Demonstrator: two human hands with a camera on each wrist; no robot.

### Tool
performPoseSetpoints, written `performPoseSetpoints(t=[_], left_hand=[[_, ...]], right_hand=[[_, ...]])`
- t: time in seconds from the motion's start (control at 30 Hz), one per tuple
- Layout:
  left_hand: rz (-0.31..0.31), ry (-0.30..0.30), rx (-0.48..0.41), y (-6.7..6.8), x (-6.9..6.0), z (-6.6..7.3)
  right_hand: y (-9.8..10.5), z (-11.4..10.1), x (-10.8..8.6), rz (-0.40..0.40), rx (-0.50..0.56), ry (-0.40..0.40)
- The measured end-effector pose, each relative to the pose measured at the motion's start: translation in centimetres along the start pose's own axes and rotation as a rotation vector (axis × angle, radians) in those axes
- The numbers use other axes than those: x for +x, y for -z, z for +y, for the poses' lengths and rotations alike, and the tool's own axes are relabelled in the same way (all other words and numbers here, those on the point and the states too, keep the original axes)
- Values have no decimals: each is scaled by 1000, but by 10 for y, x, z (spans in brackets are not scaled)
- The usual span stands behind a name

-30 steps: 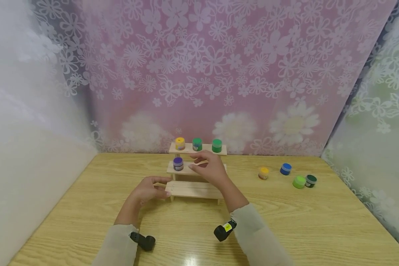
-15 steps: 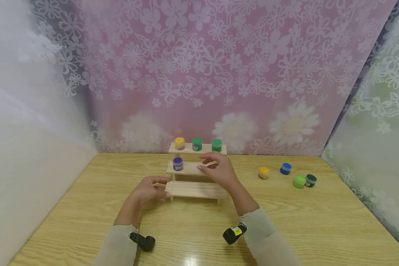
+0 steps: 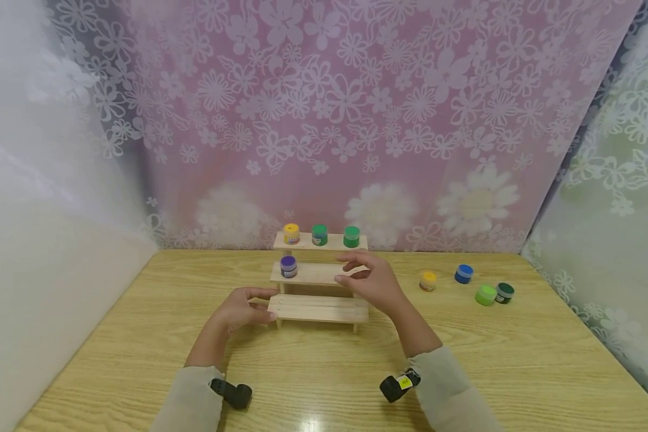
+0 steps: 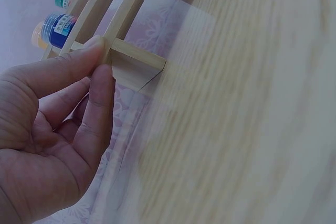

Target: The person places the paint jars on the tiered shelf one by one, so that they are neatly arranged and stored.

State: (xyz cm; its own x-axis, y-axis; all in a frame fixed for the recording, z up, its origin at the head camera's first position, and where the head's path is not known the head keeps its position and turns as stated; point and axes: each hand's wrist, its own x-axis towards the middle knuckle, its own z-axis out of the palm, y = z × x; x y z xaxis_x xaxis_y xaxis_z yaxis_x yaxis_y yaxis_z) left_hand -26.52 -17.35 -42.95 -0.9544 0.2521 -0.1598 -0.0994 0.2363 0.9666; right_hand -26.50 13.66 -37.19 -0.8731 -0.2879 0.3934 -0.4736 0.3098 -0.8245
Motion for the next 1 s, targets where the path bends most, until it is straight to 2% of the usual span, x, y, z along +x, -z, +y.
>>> performPoseSetpoints(t=[0.47, 0.67, 1.0], left_hand=[[-15, -11, -30, -1, 0, -1], [-9, -9, -36, -2, -1, 0], [1, -2, -19, -1, 0, -1]], right_hand=[[22, 9, -17, 26, -28, 42], [30, 10, -23, 17, 16, 62], [47, 11, -32, -25, 13, 60]])
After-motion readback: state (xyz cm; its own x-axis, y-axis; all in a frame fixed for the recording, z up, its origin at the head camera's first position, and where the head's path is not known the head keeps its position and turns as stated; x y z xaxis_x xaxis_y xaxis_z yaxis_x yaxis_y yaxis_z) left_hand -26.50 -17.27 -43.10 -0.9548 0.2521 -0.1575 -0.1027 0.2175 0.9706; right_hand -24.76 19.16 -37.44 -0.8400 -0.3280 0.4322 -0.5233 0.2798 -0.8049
